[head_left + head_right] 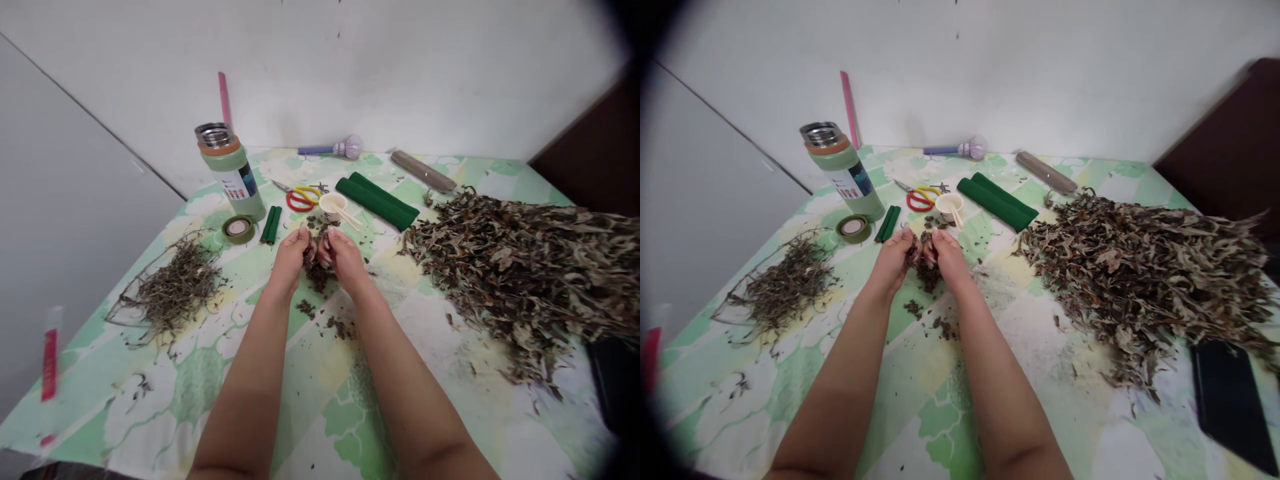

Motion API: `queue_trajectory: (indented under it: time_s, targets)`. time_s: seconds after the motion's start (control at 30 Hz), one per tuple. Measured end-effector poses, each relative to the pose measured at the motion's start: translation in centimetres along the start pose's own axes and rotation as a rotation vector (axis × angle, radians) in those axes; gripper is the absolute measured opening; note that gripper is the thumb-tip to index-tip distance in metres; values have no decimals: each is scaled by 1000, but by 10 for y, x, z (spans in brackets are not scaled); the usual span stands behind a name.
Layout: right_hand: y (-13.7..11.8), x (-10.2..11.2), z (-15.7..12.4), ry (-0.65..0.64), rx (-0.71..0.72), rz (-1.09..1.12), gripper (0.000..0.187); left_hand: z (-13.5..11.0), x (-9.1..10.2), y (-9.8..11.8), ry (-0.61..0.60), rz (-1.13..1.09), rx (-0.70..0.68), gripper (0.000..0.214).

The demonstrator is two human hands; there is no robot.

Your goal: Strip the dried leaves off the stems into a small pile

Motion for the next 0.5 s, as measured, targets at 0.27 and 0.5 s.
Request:
queue_trajectory:
  time_s: [0.27, 0.5]
  targets:
    - [-4, -2, -6, 104, 100, -345, 42, -5, -1, -1, -22, 184, 108, 39]
    - [6, 5, 2, 31, 26, -23, 41, -7, -6, 1, -71, -105, 175, 33]
Point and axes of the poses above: each hand's wrist, its own z-axis towards the middle knuckle, its own x-axis out of the back of the hand, y = z × x, the point moved 4 cm from there along z, towards the middle knuckle, and after that the axes turned 1 degree about -y, right-handed, at the moved point
